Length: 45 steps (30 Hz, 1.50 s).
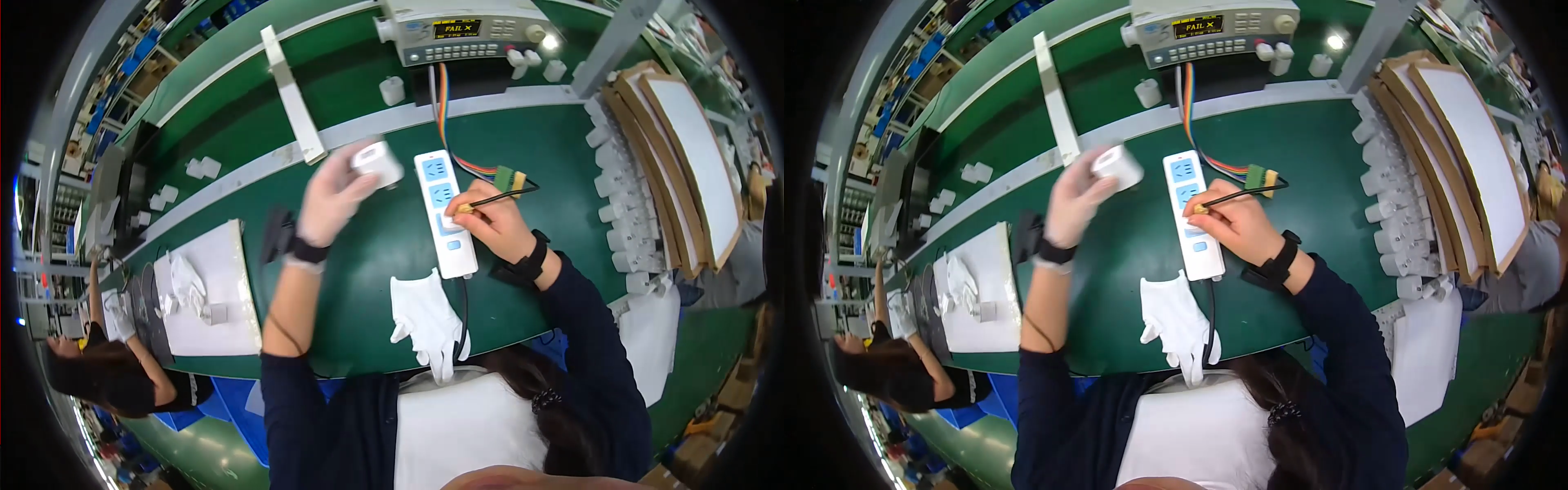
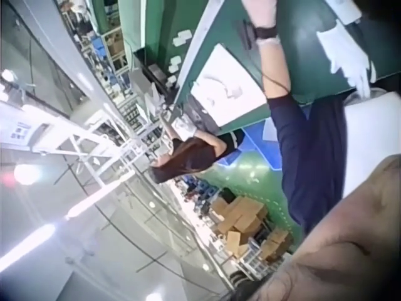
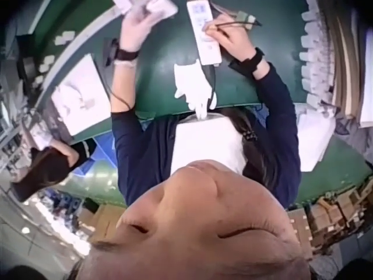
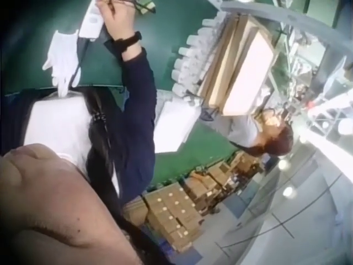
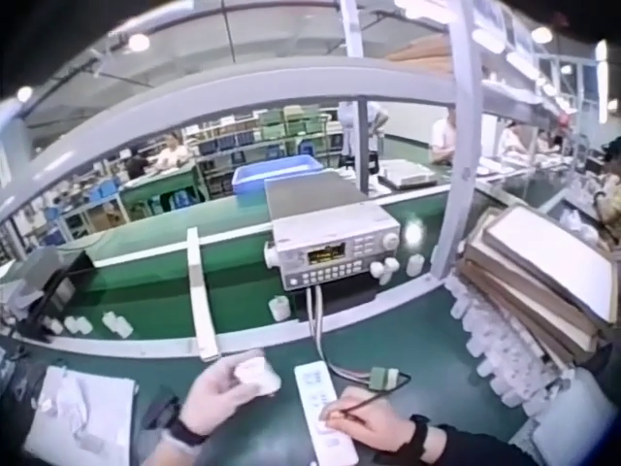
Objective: The person tests power adapters by plugging them into a power strip, touching a probe to the USB ports, and observing the tester display. After each test, they remove the adapter and place it onto a rail or conveyor belt.
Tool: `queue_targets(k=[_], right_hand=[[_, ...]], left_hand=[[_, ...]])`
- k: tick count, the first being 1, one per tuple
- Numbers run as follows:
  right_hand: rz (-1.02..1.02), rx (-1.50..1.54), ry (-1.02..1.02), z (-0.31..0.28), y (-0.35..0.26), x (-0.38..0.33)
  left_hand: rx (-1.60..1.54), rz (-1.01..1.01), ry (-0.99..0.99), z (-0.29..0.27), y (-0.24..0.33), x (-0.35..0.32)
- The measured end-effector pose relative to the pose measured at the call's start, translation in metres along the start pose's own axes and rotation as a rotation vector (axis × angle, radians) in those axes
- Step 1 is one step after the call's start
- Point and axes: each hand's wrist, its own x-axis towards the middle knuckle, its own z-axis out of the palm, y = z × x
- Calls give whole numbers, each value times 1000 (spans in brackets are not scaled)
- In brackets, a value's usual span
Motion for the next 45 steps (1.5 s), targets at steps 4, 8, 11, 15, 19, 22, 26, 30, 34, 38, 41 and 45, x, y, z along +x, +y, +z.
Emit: queue_targets(k=[4,8,11,15,19,22,26,30,34,38,41,45], right_hand=[[-7,79,1,3,7,1],[-3,92,-17,1,8,-1],[-15,86,-21,-1,12,-2],[-35,86,-3,2,8,-2],[-15,65,-2,-1,6,-3],[-15,50,-13,1,6,-5],[-148,-37,36,3,9,-5],[-211,-85,114,0,1,-4],[-394,112,351,-25,-43,10],[-279,108,310,-30,-41,10],[-148,76,299,-14,-10,-3],[29,315,383,-2,15,-18]], left_hand=[[126,24,-36,52,-37,42],[492,212,-74,62,-42,41],[650,339,-75,64,-45,42],[740,494,-2,60,-42,37],[597,557,63,57,-38,15],[99,290,-28,56,-31,-14],[585,408,-281,72,-33,-18],[732,460,-217,74,-52,-22],[675,439,-200,72,-56,-18],[521,400,-266,70,-55,-9],[353,397,-311,71,-59,-5],[297,384,-360,67,-56,-10]])
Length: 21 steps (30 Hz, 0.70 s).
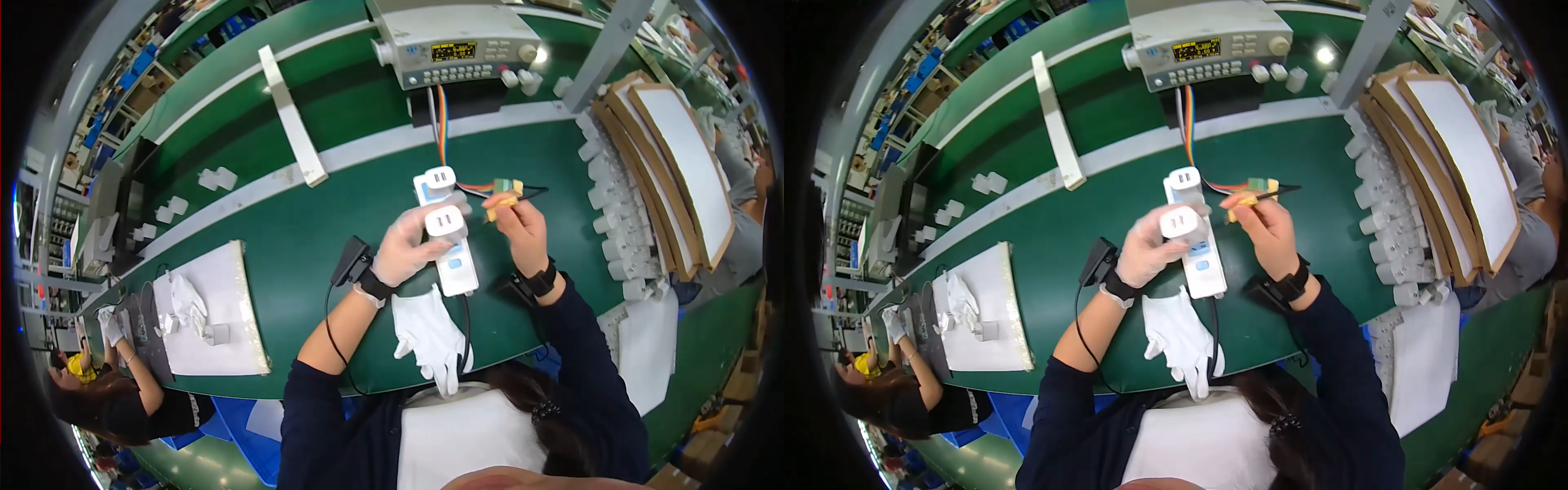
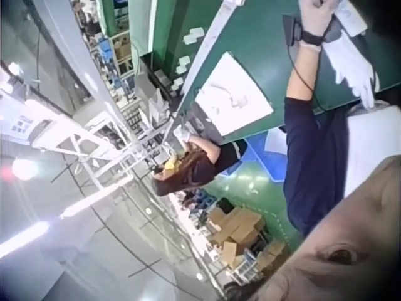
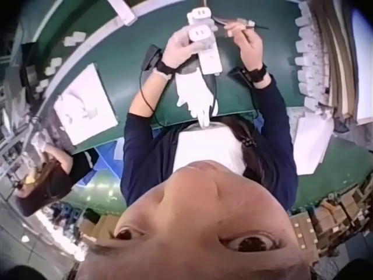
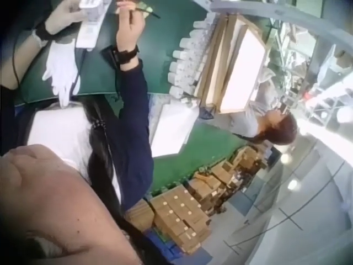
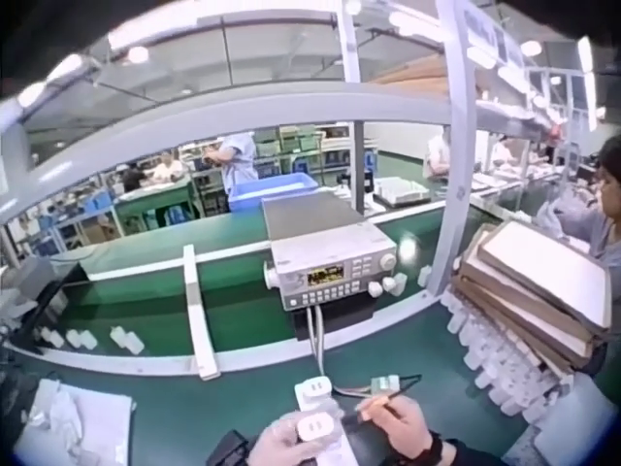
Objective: The person tests power adapters by plugging them into a power strip, touching a probe to the USB ports, and observing the tester display. After each test, they remove the adapter and place it onto a rail or conveyor belt.
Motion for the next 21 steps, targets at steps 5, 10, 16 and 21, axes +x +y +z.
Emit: queue_targets(k=[5,10,16,21], right_hand=[[192,122,19,2,6,3],[286,104,28,-1,14,11],[235,115,26,0,20,17],[169,49,9,-1,18,12]], left_hand=[[-757,-96,409,-19,15,3],[-1166,-324,401,-29,4,7],[-732,-326,401,-8,3,8],[-302,-276,290,14,10,5]])
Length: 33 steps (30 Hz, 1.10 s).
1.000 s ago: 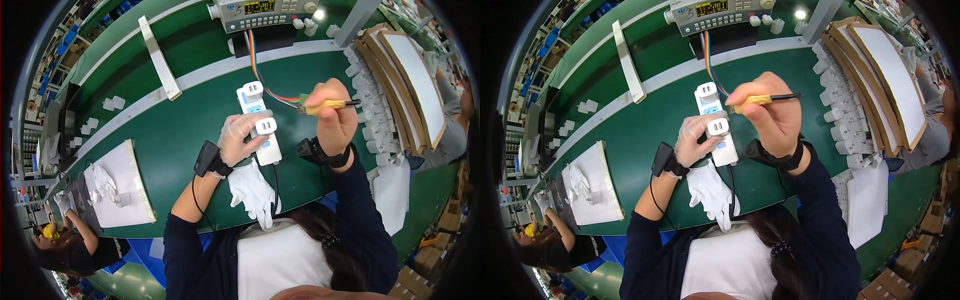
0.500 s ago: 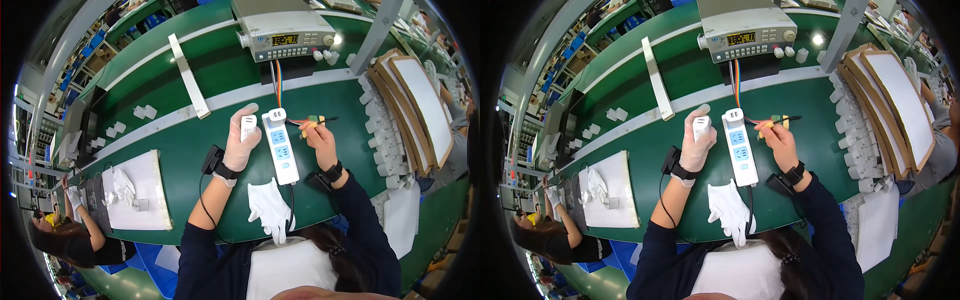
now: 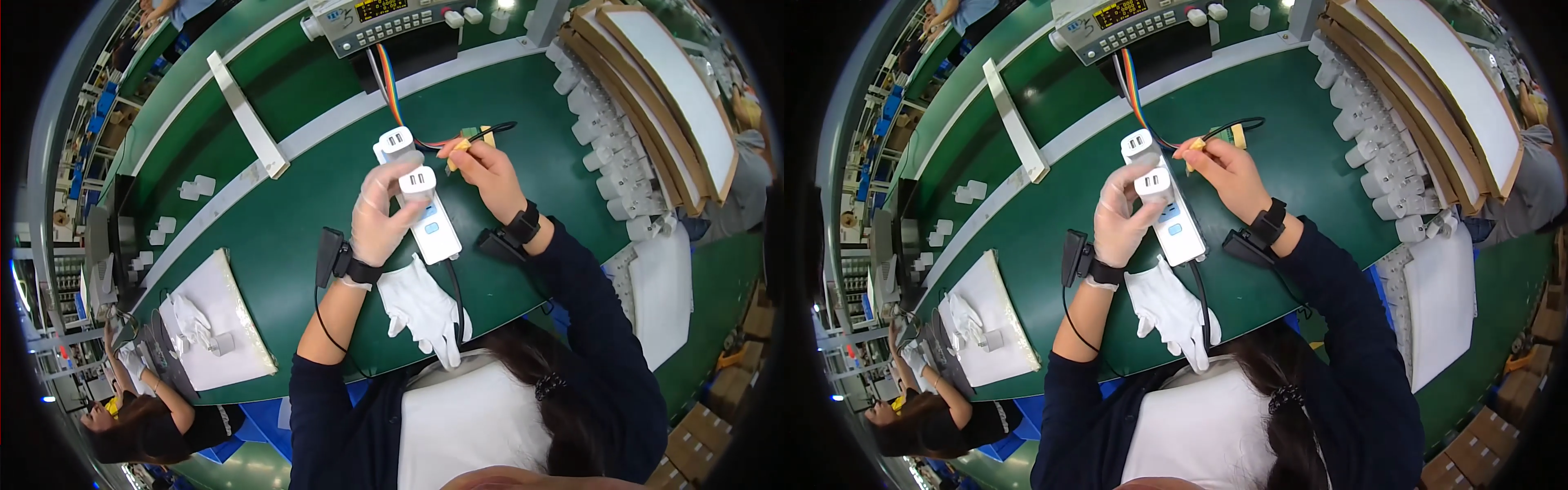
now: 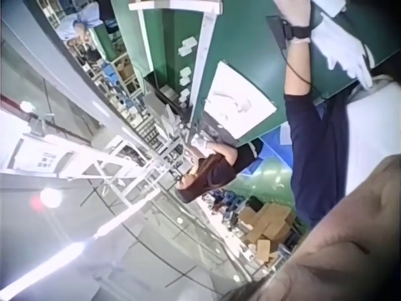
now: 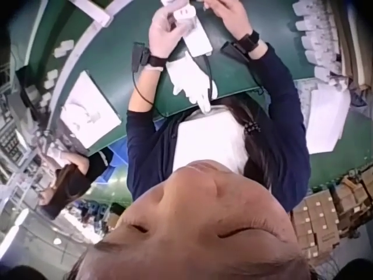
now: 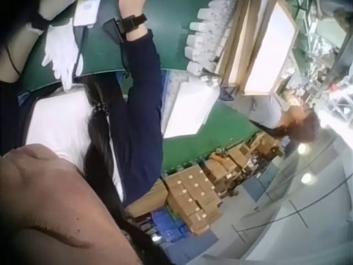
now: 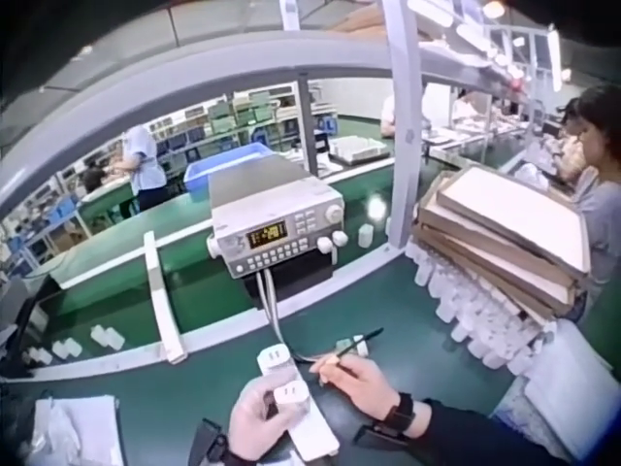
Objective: The person tests power adapters by plugging them into a power strip, touching a probe to the USB ports, and observing the tester display. After each test, they remove the adapter and place it onto a rail or conveyor belt.
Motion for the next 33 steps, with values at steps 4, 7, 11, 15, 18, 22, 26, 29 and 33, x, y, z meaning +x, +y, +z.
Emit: queue_targets(k=[4,7,11,15,18,22,26,29,33], right_hand=[[-1,-2,-5,-1,-3,-5],[-9,-24,-30,-2,-7,-4],[-127,-102,-10,-1,-9,-8],[-181,-241,-120,0,-31,-11],[-186,-254,-80,-3,-24,-9],[-206,-208,-70,-3,-25,-9],[-214,-255,-197,0,-37,-14],[-68,-269,-277,10,-56,-16],[-23,-304,-257,14,-58,-14]], left_hand=[[187,107,-18,7,-3,-13],[307,225,1,9,-1,-15],[452,393,53,7,-3,-16],[584,350,-43,11,13,-14],[508,200,-49,12,13,-6],[479,295,-109,10,4,-5],[727,330,-22,7,-3,-7],[681,296,10,6,-7,-11],[642,288,4,7,-5,-10]])
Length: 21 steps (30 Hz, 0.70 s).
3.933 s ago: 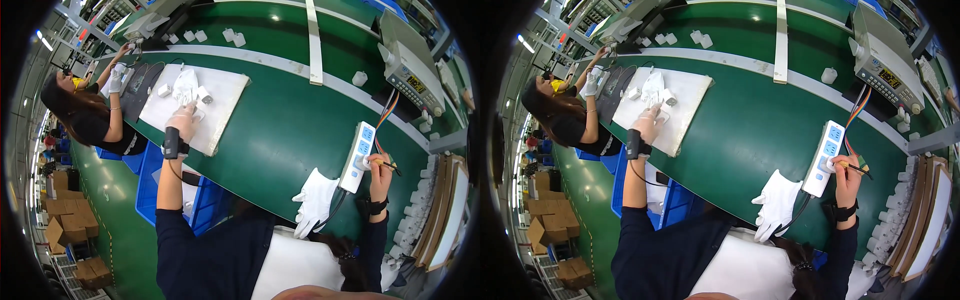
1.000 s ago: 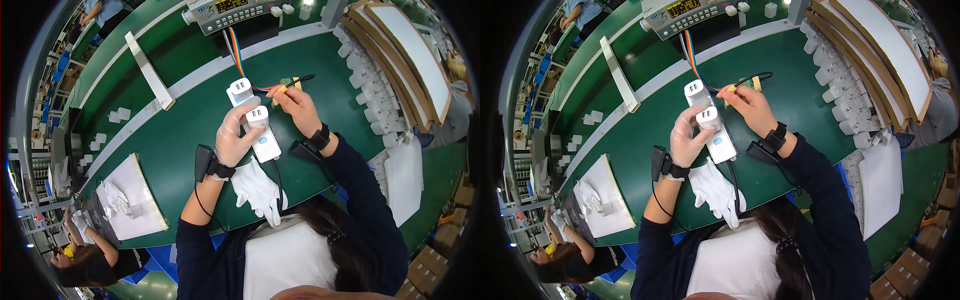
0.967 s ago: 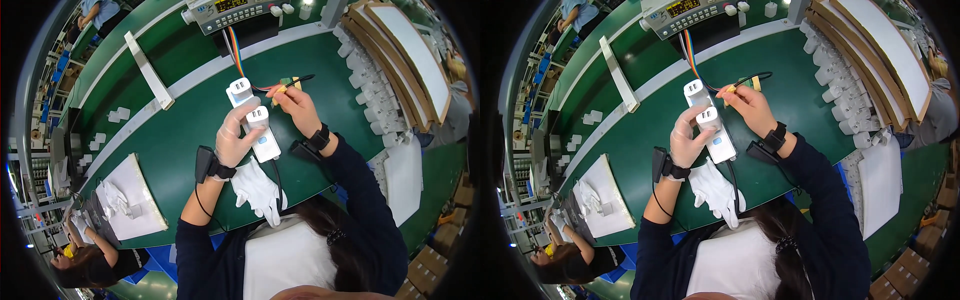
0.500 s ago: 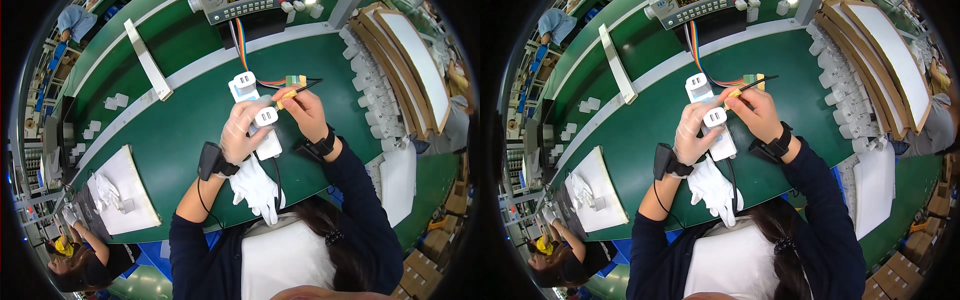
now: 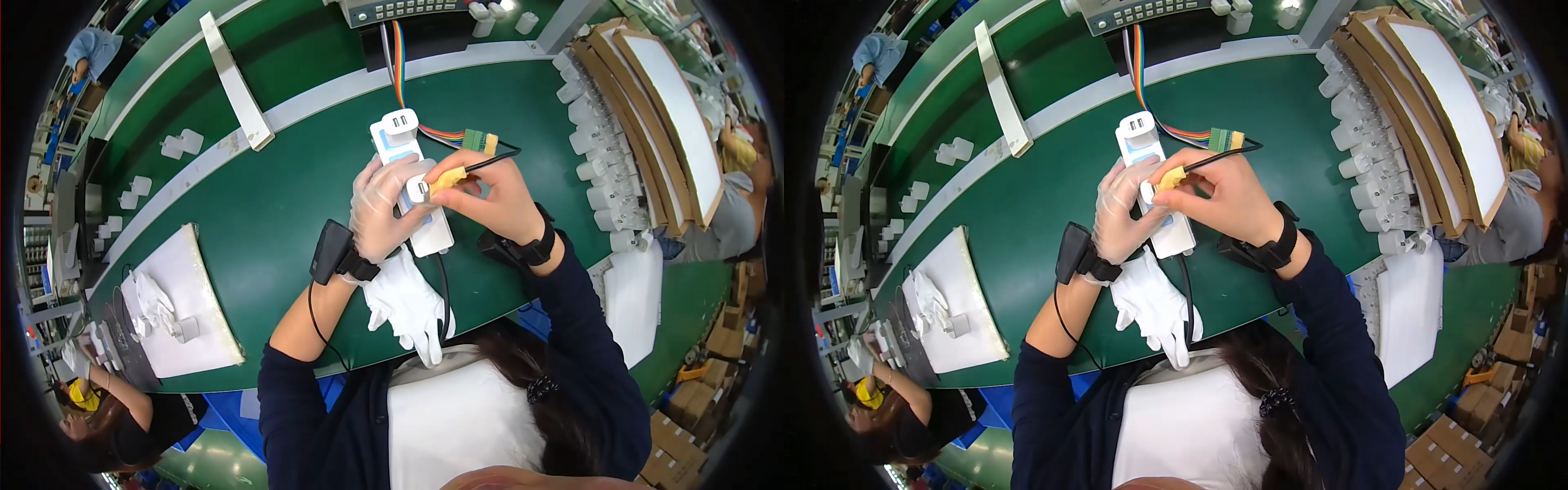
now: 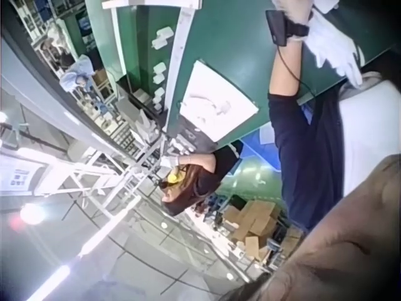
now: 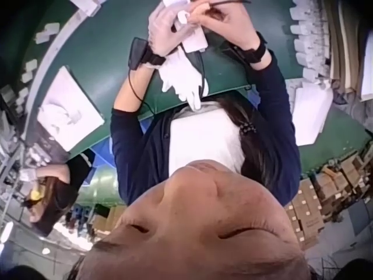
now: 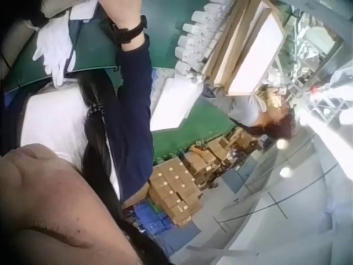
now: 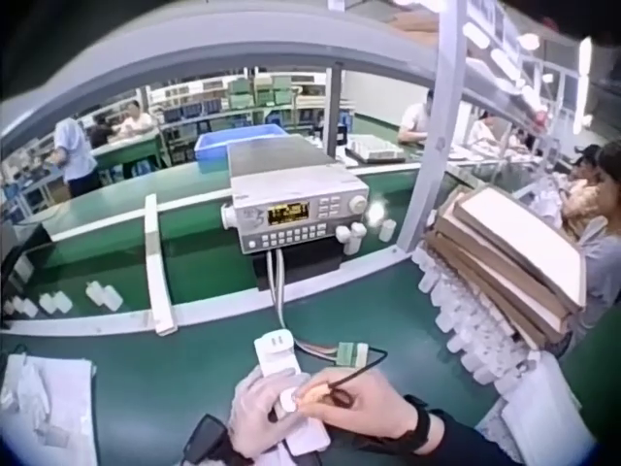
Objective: The person tests power adapters by plugging them into a power strip, touching a probe to the USB ports, and observing the tester display. After each test, they remove the adapter and place it onto a rail or conveyor belt.
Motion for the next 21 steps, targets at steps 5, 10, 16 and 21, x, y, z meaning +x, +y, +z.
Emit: queue_targets(k=[5,10,16,21], right_hand=[[-226,-357,142,8,-1,15],[-284,-606,183,22,-8,20],[-322,-823,245,35,-10,20],[-341,-791,254,37,0,17]], left_hand=[[-10,11,-22,1,-8,-1],[-41,0,4,1,-9,-4],[-10,20,15,2,-12,-3],[-19,31,22,8,-16,-4]])
